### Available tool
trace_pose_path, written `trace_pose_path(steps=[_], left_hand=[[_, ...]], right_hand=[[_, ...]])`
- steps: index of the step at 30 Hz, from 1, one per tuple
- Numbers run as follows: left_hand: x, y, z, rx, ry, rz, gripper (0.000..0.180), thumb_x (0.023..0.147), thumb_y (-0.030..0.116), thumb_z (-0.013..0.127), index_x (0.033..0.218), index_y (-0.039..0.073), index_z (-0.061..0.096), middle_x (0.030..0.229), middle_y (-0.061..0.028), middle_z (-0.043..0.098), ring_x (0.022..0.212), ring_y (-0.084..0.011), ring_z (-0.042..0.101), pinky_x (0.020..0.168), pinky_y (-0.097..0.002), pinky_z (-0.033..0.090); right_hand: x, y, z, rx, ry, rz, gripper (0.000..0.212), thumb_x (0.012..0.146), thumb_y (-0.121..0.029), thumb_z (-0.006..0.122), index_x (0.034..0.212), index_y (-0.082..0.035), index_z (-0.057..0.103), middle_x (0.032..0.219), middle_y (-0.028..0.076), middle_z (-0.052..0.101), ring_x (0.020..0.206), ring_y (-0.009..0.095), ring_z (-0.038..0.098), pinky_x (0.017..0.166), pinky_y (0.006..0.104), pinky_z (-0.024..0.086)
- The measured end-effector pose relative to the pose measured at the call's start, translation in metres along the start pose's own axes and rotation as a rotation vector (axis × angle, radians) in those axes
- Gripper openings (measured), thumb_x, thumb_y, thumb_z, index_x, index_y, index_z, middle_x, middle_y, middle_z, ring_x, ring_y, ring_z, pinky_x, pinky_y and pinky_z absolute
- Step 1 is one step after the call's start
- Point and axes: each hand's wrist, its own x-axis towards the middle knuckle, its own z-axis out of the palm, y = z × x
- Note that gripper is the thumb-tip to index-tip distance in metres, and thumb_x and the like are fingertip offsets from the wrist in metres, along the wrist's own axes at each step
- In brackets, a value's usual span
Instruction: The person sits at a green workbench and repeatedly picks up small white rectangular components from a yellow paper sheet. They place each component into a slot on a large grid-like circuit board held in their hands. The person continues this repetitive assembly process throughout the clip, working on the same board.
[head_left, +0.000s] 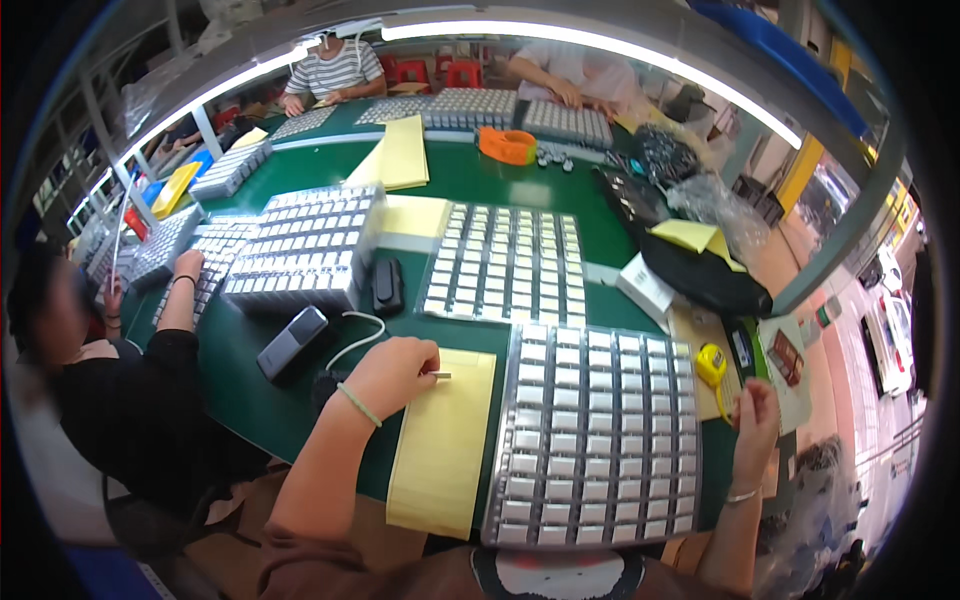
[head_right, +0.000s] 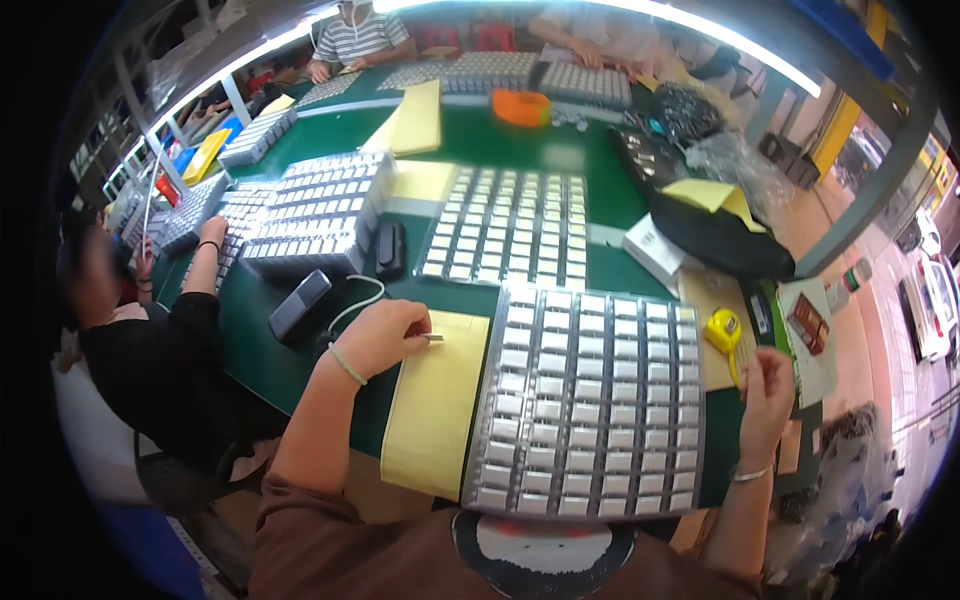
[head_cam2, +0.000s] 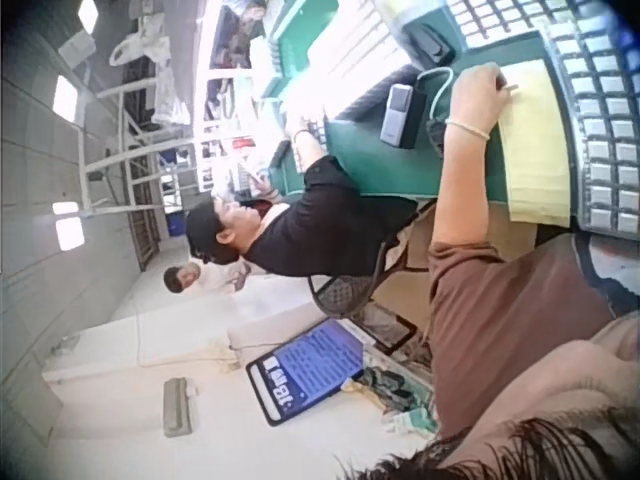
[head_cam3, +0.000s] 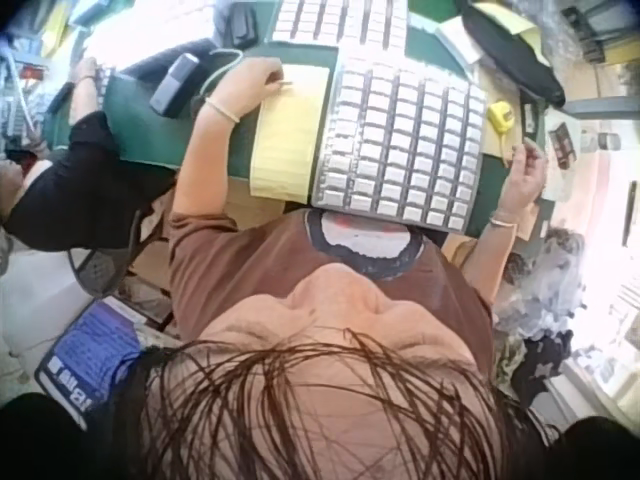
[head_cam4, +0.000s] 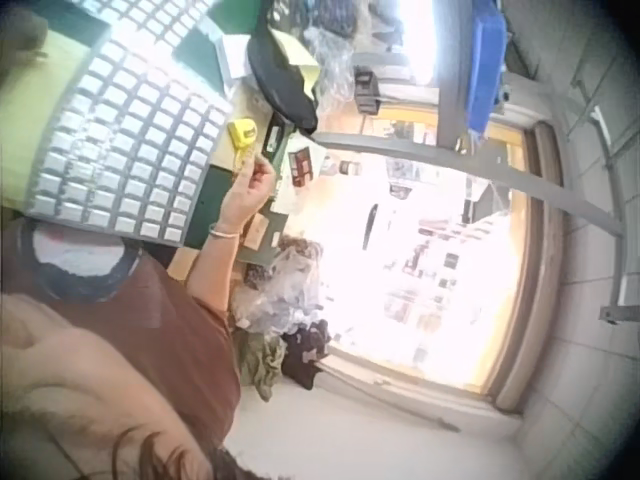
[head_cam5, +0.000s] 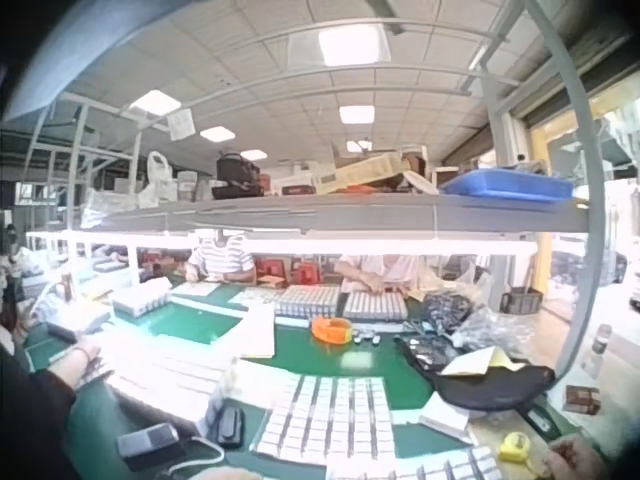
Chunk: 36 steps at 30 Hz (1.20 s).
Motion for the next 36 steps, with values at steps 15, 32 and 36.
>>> trace_pose_path(steps=[15, 32, 36], left_hand=[[0.124, 0.008, 0.001, 0.087, 0.156, 0.272, 0.008, 0.085, 0.012, 0.064, 0.086, 0.004, 0.065, 0.084, -0.0136, 0.067, 0.084, -0.0332, 0.065, 0.075, -0.0422, 0.052], [0.072, 0.024, -0.018, -0.249, 0.126, 0.267, 0.010, 0.090, 0.004, 0.069, 0.096, -0.002, 0.065, 0.083, -0.0028, 0.068, 0.075, -0.0075, 0.062, 0.070, -0.0219, 0.050], [0.046, 0.052, -0.015, -0.251, 0.216, 0.271, 0.008, 0.085, -0.003, 0.069, 0.092, -0.003, 0.067, 0.082, -0.0079, 0.068, 0.077, -0.0132, 0.065, 0.072, -0.0265, 0.051]], right_hand=[[-0.064, 0.074, -0.029, -0.349, -0.032, 0.077, 0.013, 0.098, -0.003, 0.054, 0.111, 0.000, 0.056, 0.095, 0.001, 0.057, 0.079, 0.007, 0.053, 0.071, 0.0204, 0.044], [-0.064, 0.056, -0.017, -0.270, -0.008, 0.133, 0.016, 0.098, -0.006, 0.059, 0.113, -0.001, 0.061, 0.097, 0.002, 0.064, 0.090, 0.008, 0.060, 0.079, 0.0213, 0.048], [-0.062, 0.055, -0.016, -0.253, 0.017, 0.106, 0.015, 0.097, -0.007, 0.061, 0.111, -0.002, 0.062, 0.096, 0.002, 0.065, 0.085, 0.007, 0.061, 0.075, 0.0208, 0.049]])
